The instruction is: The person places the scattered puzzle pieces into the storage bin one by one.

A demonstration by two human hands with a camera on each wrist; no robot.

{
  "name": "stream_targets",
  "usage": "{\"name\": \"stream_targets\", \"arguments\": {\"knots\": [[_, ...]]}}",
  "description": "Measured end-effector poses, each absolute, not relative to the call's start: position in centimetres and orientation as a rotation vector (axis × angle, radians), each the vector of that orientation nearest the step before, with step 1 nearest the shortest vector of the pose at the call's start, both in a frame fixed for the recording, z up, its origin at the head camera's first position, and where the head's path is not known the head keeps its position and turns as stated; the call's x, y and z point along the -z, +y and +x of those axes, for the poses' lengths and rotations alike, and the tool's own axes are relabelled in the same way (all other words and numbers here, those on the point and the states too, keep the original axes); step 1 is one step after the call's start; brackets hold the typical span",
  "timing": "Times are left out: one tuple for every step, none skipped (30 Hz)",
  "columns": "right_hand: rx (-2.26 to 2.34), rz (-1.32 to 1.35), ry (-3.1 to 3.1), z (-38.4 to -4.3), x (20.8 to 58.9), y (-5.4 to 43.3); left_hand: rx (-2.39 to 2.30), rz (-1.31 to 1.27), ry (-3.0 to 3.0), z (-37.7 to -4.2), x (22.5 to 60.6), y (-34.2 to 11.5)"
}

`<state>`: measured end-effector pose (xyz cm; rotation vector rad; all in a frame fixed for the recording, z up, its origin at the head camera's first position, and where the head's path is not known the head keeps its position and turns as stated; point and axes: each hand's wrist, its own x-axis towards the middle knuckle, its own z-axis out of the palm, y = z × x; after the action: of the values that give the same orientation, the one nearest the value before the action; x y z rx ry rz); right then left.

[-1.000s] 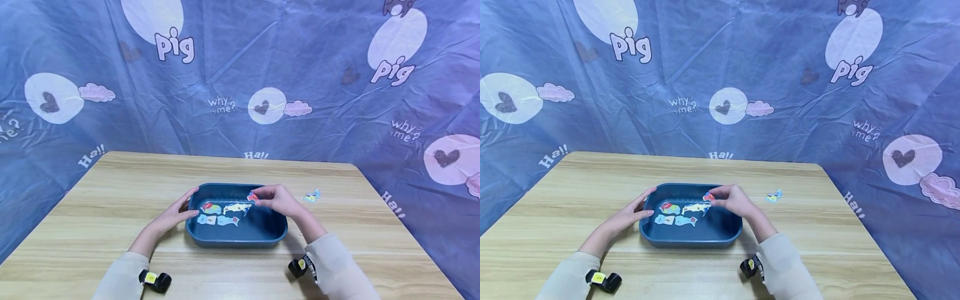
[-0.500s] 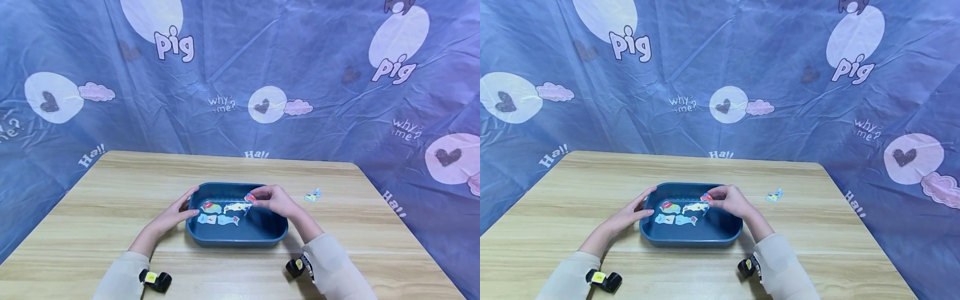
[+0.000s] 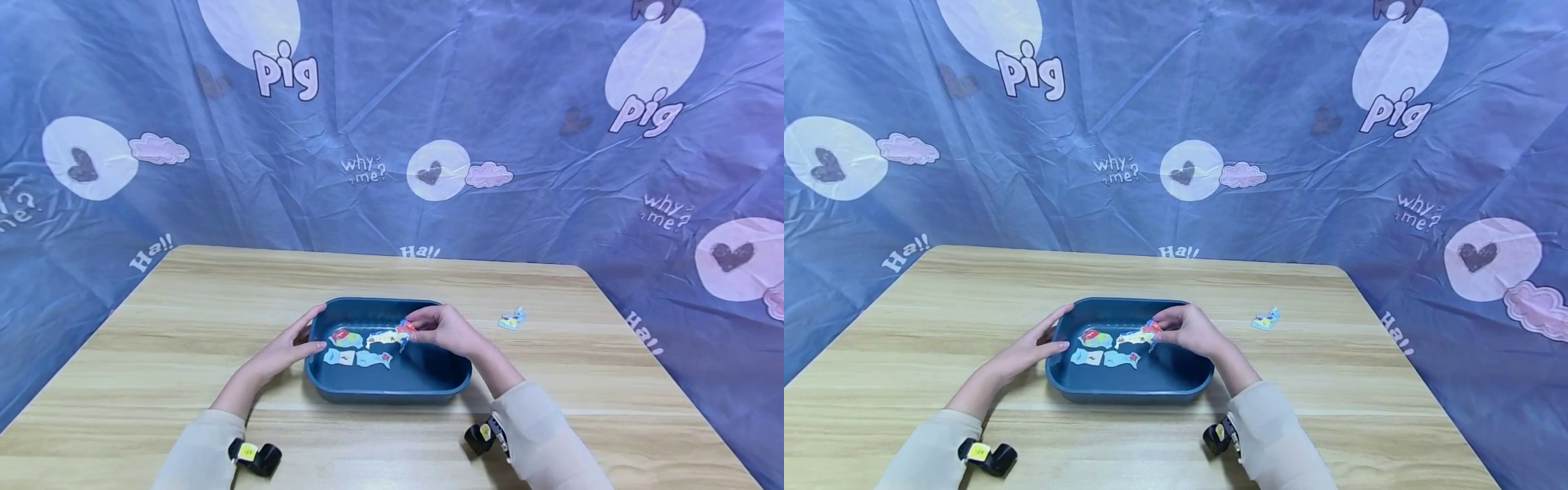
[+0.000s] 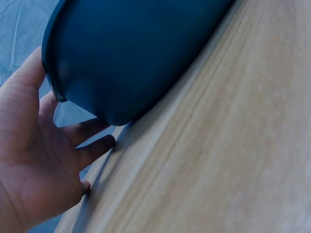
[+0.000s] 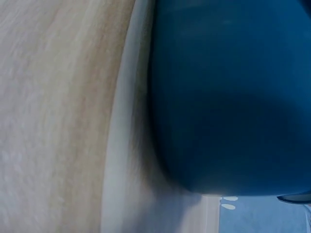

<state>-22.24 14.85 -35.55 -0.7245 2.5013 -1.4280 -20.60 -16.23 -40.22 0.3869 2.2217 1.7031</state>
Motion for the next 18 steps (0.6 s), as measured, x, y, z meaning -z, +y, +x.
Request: {"name": "stream_targets", "arguments": {"knots": [[1.422, -0.724, 2.5, -22.3, 35.6, 14.8, -1.702, 0.39, 2.221, -20.6, 40.2, -16.2], [1.417, -0.72, 2.495, -22.3, 35.7, 14.8, -1.701, 0.394, 2.22, -20.6, 40.2, -16.2], [1.407, -0.717, 2.493, -22.3, 35.6, 14.7, -1.702, 0.391, 2.218, -20.6, 40.2, -16.2], [1.396, -0.714, 2.49, -22.2, 35.5, 14.6, -1.703, 0.394, 2.217, -20.6, 40.2, -16.2], [1.392, -0.718, 2.48, -22.2, 35.4, 14.5, -1.704, 0.396, 2.215, -20.7, 40.2, -16.3], [1.387, -0.723, 2.47, -22.1, 35.2, 14.3, -1.706, 0.397, 2.212, -20.7, 40.2, -16.2], [1.382, -0.728, 2.463, -21.9, 35.0, 14.1, -1.705, 0.396, 2.211, -20.6, 40.1, -16.2], [1.373, -0.737, 2.459, -21.8, 34.7, 14.0, -1.705, 0.392, 2.209, -20.6, 40.0, -16.2], [1.365, -0.747, 2.455, -21.6, 34.5, 13.9, -1.708, 0.388, 2.206, -20.6, 39.8, -16.2], [1.357, -0.759, 2.451, -21.5, 34.4, 13.8, -1.71, 0.386, 2.202, -20.5, 39.6, -16.2], [1.348, -0.764, 2.45, -21.5, 34.4, 13.7, -1.711, 0.386, 2.199, -20.3, 39.3, -16.1], [1.334, -0.762, 2.453, -21.5, 34.4, 13.7, -1.713, 0.389, 2.196, -20.1, 39.0, -16.1], [1.315, -0.758, 2.46, -21.6, 34.7, 13.7, -1.712, 0.39, 2.197, -19.9, 38.6, -16.0], [1.295, -0.756, 2.466, -21.7, 34.9, 13.7, -1.712, 0.391, 2.196, -19.7, 38.3, -15.9], [1.279, -0.752, 2.469, -21.9, 35.2, 13.8, -1.71, 0.393, 2.198, -19.5, 38.0, -15.8], [1.265, -0.75, 2.469, -22.0, 35.5, 13.9, -1.706, 0.393, 2.201, -19.3, 37.7, -15.7], [1.251, -0.75, 2.468, -22.2, 35.7, 14.0, -1.701, 0.393, 2.205, -19.2, 37.4, -15.7], [1.239, -0.752, 2.464, -22.3, 35.9, 14.0, -1.695, 0.391, 2.21, -19.1, 37.3, -15.6]]}}
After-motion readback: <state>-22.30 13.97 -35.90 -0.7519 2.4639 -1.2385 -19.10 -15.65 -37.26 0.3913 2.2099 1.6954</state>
